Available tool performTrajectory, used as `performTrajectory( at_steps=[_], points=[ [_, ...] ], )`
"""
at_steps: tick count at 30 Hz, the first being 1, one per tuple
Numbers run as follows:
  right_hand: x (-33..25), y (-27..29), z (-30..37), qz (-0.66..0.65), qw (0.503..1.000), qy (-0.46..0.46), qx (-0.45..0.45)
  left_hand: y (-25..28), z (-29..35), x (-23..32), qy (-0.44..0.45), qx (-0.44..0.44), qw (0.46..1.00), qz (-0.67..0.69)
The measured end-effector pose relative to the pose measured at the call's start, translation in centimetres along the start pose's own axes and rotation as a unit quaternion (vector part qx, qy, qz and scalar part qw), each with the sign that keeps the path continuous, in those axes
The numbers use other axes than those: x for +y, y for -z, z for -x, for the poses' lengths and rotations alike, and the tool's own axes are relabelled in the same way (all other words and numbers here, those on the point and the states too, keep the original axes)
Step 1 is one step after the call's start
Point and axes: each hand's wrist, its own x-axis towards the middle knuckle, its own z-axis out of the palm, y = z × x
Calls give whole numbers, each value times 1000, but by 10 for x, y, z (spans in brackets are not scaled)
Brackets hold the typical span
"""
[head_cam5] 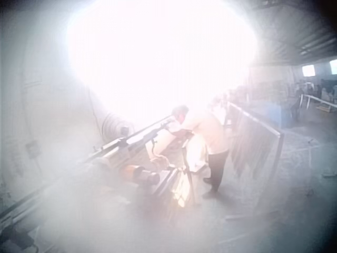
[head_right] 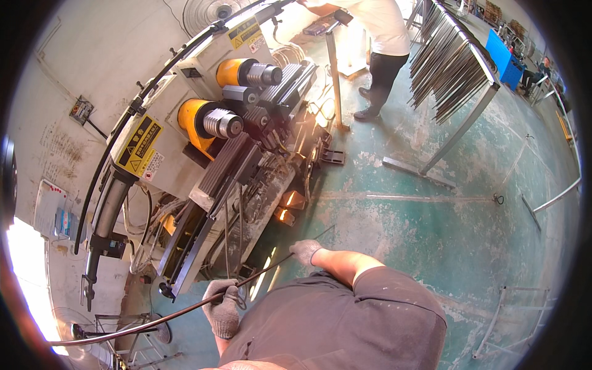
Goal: The person bends long metal rods using a manual bending machine and measures them against a wooden cabinet with a coworker. They repeatedly feed rods into the machine, bend them, and check the fit on the cabinet before stacking the finished pieces.
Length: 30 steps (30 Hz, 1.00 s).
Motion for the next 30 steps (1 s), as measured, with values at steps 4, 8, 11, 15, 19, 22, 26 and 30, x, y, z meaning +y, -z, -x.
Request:
performTrajectory(
  at_steps=[4, 8, 11, 15, 19, 22, 26, 30],
  points=[
    [0, -1, -1, -1, 1000, -2, 2, -2, -2, 3, -13, 2, 1000, -3],
    [5, -5, -4, 1, 1000, 2, 5, -6, -3, 12, -3, 7, 1000, -5],
    [5, -7, -5, 1, 1000, 4, 5, -6, -4, 13, 2, 11, 1000, -9],
    [5, -6, -6, 3, 1000, 3, 0, -7, -4, 16, 10, 18, 1000, -6],
    [2, -3, -6, 2, 1000, 7, -3, -3, -5, 5, 0, 23, 1000, -13],
    [7, -7, -9, 4, 1000, 8, -2, -2, -6, 2, -4, 22, 1000, -7],
    [8, -9, -10, 5, 1000, 16, 6, -1, -5, 0, -6, 25, 1000, -4],
    [5, -4, -8, 6, 1000, 15, -2, -1, -5, 1, -15, 24, 1000, -13]
  ],
)
